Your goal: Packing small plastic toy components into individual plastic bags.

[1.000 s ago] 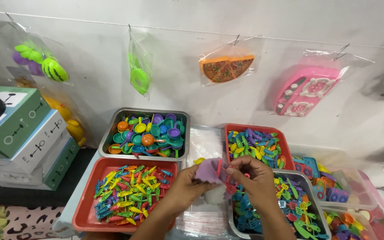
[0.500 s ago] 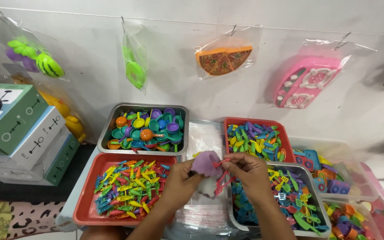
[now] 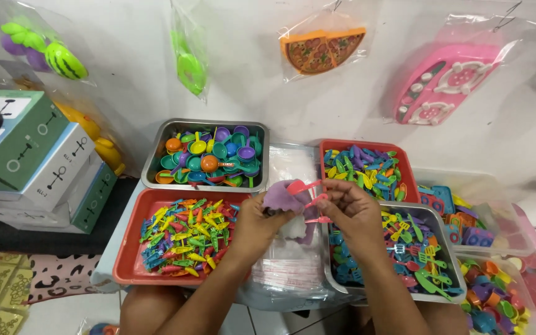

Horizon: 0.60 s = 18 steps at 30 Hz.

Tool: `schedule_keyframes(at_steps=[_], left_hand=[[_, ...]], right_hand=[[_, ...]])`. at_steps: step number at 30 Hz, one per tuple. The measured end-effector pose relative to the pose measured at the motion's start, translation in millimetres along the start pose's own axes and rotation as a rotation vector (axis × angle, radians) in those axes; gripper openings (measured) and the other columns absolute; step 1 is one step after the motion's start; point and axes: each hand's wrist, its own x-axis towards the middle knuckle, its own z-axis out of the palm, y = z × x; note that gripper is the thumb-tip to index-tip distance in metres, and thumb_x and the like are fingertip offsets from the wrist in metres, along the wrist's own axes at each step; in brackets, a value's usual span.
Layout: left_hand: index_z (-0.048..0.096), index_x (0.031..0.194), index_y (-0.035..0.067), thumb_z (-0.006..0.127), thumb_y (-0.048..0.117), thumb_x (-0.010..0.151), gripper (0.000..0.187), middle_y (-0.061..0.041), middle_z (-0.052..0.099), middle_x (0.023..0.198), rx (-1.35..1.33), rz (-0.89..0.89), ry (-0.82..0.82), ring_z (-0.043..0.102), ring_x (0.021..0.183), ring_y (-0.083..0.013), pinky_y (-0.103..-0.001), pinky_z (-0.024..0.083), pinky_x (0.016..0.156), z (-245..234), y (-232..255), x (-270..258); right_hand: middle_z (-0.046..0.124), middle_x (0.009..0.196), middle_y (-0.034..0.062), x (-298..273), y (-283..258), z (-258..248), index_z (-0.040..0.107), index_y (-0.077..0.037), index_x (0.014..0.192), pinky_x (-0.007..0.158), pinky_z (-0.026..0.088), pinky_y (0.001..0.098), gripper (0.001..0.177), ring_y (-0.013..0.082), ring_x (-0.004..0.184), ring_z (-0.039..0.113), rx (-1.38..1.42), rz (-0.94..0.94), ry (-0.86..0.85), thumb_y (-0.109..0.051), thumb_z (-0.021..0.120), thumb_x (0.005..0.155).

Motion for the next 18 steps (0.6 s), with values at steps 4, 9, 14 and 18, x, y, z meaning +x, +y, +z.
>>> schedule_keyframes(at_steps=[4,9,14,18], left_hand=[[0.077,0.104,-0.002,0.085,-0.006,0.074,0.031,-0.011,0.078,0.087,0.003,0.021,0.001,0.067,0.080,-0.0155,-0.031,0.060,0.076,-2,-6,-1],[0.078,0.104,0.001,0.089,-0.002,0.070,0.035,-0.010,0.079,0.091,0.048,0.102,-0.078,0.065,0.087,-0.0141,-0.033,0.060,0.080,-5,-13,-2],[0.077,0.099,0.002,0.093,0.002,0.067,0.036,-0.011,0.077,0.082,0.128,0.087,0.014,0.066,0.076,-0.0152,-0.032,0.060,0.065,3,-2,-7],[0.076,0.090,0.001,0.090,-0.001,0.071,0.023,-0.012,0.075,0.073,0.075,0.010,0.030,0.069,0.058,-0.0166,-0.029,0.058,0.042,0,-4,-1]], right_hand=[[0.075,0.078,0.0139,0,13,-7,0.074,0.006,0.109,0.068,0.058,0.0280,0.032,0.0146,0.069,0.069,-0.033,0.040,0.010,0.002,0.085,0.079],[0.074,0.071,0.0160,-4,9,-4,0.078,0.006,0.098,0.065,0.058,0.0301,0.021,0.0154,0.067,0.069,-0.005,0.033,0.002,0.005,0.085,0.079],[0.076,0.071,0.0145,-13,7,6,0.080,0.004,0.095,0.066,0.059,0.0293,0.015,0.0133,0.069,0.069,-0.042,0.032,-0.019,0.005,0.083,0.081],[0.078,0.072,0.0142,-16,15,5,0.082,0.004,0.097,0.069,0.060,0.0312,0.014,0.0125,0.074,0.069,-0.042,0.014,-0.091,0.005,0.079,0.083]])
